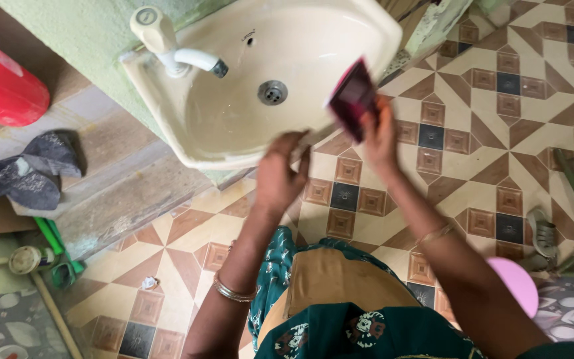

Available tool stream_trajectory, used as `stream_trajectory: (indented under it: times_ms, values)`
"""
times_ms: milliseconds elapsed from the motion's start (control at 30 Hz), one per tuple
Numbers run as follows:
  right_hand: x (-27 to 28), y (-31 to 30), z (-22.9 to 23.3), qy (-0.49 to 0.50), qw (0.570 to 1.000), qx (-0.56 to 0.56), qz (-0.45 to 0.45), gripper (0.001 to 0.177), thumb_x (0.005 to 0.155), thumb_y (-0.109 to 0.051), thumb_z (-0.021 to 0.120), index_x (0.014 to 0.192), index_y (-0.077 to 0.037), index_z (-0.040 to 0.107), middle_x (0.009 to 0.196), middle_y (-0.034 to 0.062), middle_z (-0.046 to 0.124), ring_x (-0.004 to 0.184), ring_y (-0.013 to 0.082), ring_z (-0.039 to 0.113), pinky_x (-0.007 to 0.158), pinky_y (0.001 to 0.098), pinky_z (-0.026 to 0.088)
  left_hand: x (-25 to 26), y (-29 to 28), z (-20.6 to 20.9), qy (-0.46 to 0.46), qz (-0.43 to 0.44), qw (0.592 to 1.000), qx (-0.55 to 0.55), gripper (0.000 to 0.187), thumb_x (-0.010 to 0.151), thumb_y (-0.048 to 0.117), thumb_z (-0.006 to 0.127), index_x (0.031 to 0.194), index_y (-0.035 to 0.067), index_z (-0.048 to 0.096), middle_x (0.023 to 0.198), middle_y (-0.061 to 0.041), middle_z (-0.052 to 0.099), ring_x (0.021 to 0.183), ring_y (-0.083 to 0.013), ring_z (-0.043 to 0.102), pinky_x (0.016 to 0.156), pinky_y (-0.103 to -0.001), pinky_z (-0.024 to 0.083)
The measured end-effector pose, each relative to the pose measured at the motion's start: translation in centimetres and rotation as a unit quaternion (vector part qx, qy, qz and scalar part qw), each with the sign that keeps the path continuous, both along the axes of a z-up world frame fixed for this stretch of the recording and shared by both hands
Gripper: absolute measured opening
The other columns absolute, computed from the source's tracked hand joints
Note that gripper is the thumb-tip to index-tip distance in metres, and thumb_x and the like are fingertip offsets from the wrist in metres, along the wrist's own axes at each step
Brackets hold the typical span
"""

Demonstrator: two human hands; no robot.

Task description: The person scrubs a white bathroom sink using a pink and black scrubbing pad. They clean the basin, faucet, and surrounding areas, repeatedly rinsing the pad under running water.

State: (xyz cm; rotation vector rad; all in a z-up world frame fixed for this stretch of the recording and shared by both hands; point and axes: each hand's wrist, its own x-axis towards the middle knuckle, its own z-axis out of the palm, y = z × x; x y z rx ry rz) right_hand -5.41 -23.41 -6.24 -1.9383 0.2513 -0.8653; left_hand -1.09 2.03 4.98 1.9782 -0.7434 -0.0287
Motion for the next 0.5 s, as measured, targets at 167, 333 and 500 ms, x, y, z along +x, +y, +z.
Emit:
stream_trajectory:
  times_ms: [167,333,500]
  values:
    - [-3.3,2.2,-1.4,-0.042,0.944,-0.325,0.041,0.029,0.107,-0.023,0.056,0.13,-0.006,0.052,0.125,0.0231,0.065,0.112,0.0403,0.065,0.097,0.0497,0.054,-2.9,-4.1,-1.2,-0.072,-0.122,0.99,0.012,0.026,0.09,0.013,0.069,0.116,0.01,0.073,0.112,-0.011,0.074,0.101,-0.033,0.072,0.087,-0.043,0.059]
    - [-1.2,-6.4,0.4,0.178,0.98,-0.049,-0.07,0.032,0.108,-0.024,0.057,0.134,-0.007,0.049,0.122,0.0082,0.067,0.087,0.0206,0.071,0.072,0.0368,0.061,-3.1,-4.7,-0.4,-0.091,-0.13,0.987,0.004,0.03,0.089,0.011,0.068,0.119,0.008,0.072,0.113,-0.014,0.072,0.105,-0.0341,0.069,0.092,-0.043,0.057]
    - [1.1,-6.9,-0.6,0.094,0.989,0.016,-0.111,0.04,0.108,-0.03,0.051,0.139,-0.004,0.046,0.111,0.009,0.067,0.09,0.0154,0.064,0.077,0.0335,0.056,-2.3,-4.2,0.4,-0.08,-0.122,0.989,0.01,0.031,0.089,0.011,0.068,0.12,0.007,0.072,0.114,-0.014,0.072,0.106,-0.0348,0.069,0.092,-0.043,0.056]
